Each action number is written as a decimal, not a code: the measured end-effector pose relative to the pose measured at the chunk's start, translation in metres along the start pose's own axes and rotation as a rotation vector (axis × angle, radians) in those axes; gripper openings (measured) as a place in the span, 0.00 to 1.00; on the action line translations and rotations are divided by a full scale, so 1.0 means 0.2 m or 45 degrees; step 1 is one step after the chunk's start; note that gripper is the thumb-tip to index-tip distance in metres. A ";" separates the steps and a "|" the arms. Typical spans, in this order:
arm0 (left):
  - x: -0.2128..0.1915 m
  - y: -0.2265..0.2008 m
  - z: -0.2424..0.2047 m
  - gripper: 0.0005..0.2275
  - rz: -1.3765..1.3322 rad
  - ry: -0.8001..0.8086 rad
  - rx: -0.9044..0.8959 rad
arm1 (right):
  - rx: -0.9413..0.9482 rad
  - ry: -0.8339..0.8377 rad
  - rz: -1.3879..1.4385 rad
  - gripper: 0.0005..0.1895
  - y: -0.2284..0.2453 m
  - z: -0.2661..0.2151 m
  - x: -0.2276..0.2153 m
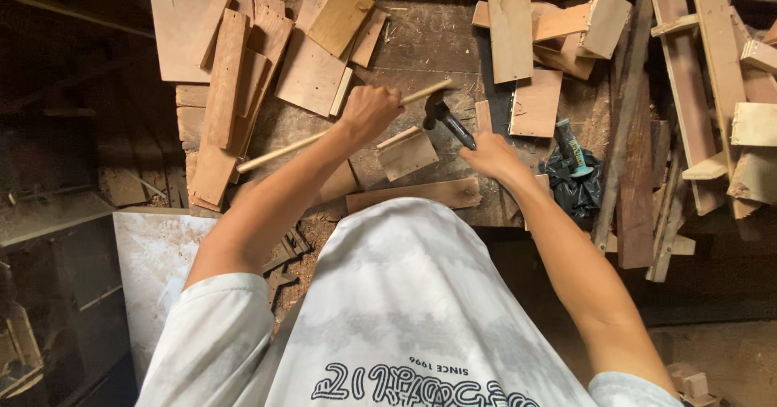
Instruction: The person repeatedly hammers small wooden pieces on a cluttered workbench. They pick up pieces, position them, strike them with a hammer, and place them back among other wood scraps. The person also briefly uses a hand saw to cut a piece of wood.
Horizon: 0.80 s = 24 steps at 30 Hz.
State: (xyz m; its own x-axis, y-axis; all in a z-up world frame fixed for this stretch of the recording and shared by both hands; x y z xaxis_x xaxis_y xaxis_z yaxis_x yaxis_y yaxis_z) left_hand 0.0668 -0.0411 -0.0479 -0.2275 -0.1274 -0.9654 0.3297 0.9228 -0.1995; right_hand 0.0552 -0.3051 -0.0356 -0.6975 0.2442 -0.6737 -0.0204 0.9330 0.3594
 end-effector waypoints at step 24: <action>-0.04 0.13 -0.01 0.30 -0.372 0.189 -0.003 | -0.135 -0.381 0.380 0.18 0.04 0.01 0.44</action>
Point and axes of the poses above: each hand's wrist, its own z-axis towards the middle knuckle, its own x-axis out of the palm, y = z × x, the point moved 4 cm from there along z, towards the middle knuckle, and after that the axes turned 3 degrees about -z, right-handed, at the moved point
